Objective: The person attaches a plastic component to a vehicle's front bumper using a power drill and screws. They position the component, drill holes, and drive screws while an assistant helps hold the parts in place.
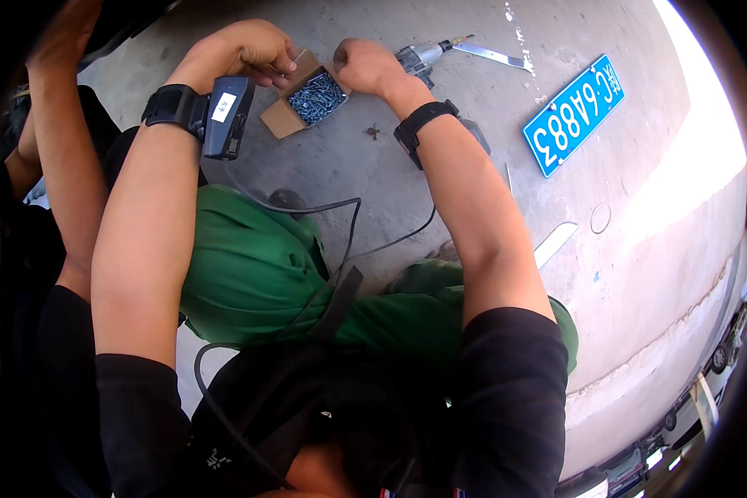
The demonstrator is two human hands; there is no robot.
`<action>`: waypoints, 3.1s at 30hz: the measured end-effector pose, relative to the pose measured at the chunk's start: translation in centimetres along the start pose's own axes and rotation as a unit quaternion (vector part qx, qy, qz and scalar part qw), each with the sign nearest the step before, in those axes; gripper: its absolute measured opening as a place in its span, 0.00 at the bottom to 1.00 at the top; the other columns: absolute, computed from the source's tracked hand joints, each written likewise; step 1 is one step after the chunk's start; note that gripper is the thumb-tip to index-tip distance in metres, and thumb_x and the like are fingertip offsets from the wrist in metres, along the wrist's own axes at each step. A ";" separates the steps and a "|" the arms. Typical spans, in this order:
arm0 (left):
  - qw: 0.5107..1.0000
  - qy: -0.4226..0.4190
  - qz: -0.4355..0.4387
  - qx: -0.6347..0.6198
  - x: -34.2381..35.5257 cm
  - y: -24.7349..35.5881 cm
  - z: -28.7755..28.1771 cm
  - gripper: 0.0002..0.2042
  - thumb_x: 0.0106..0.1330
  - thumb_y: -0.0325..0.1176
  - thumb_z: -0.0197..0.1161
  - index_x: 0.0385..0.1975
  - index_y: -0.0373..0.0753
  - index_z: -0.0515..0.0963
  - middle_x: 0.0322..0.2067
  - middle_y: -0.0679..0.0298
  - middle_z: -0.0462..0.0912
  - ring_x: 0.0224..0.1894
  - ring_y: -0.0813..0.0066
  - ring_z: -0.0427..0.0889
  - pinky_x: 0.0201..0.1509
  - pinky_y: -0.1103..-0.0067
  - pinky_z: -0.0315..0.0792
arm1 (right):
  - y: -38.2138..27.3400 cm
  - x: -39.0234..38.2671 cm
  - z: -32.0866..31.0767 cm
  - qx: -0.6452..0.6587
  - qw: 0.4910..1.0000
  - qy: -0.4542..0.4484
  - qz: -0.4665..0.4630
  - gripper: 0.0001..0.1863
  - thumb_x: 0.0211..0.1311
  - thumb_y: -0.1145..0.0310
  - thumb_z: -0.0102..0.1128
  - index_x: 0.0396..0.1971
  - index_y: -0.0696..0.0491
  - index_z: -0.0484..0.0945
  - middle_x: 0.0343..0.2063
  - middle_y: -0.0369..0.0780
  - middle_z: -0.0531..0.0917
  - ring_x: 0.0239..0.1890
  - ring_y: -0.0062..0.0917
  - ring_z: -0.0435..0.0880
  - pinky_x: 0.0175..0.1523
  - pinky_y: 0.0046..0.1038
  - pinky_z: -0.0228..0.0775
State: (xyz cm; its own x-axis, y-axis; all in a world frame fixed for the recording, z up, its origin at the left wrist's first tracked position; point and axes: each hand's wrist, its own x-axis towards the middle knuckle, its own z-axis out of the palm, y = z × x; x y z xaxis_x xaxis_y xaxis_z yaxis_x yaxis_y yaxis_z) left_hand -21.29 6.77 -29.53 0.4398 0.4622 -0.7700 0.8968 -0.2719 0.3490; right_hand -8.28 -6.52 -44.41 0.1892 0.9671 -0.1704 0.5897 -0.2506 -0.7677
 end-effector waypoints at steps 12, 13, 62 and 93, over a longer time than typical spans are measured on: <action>0.996 -0.064 -0.027 -0.057 1.6 2.1 0.5 0.10 0.67 0.30 0.53 0.28 0.38 0.82 0.26 0.61 0.85 0.25 0.71 0.83 0.28 0.77 0.76 | 4.4 -8.7 4.5 -0.156 0.978 -0.137 0.025 0.16 0.58 0.69 0.60 0.47 0.54 0.79 0.42 0.49 0.84 0.48 0.45 0.83 0.52 0.41 0.77; 0.996 -0.070 -0.030 -0.046 1.6 2.3 0.4 0.10 0.67 0.30 0.53 0.28 0.38 0.82 0.26 0.62 0.85 0.25 0.71 0.83 0.28 0.77 0.76 | 4.4 -8.7 4.7 -0.154 0.979 -0.136 0.018 0.16 0.58 0.68 0.60 0.47 0.54 0.79 0.43 0.49 0.84 0.48 0.44 0.83 0.52 0.41 0.77; 0.997 -0.042 0.017 0.055 0.3 5.9 1.8 0.12 0.64 0.32 0.65 0.45 0.37 0.84 0.36 0.60 0.88 0.36 0.71 0.87 0.37 0.75 0.81 | 2.3 -5.8 4.6 -0.190 0.978 -0.084 -0.006 0.11 0.59 0.72 0.55 0.41 0.52 0.80 0.38 0.49 0.86 0.43 0.44 0.86 0.48 0.43 0.78; 0.999 -0.030 0.015 0.042 -0.8 6.6 2.3 0.08 0.63 0.32 0.63 0.31 0.35 0.85 0.29 0.62 0.88 0.28 0.73 0.87 0.31 0.75 0.79 | 0.7 -6.0 5.0 -0.242 0.962 -0.117 -0.039 0.10 0.57 0.74 0.56 0.38 0.56 0.82 0.39 0.51 0.86 0.45 0.43 0.86 0.51 0.40 0.79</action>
State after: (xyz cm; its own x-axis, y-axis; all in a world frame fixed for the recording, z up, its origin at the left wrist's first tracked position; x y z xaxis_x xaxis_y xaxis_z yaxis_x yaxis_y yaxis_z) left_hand -15.80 2.67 -27.86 0.4604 0.4020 -0.7914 0.8750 -0.3559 0.3282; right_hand -12.91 -12.30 -46.97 -0.0191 0.9528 -0.3030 0.9024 -0.1140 -0.4155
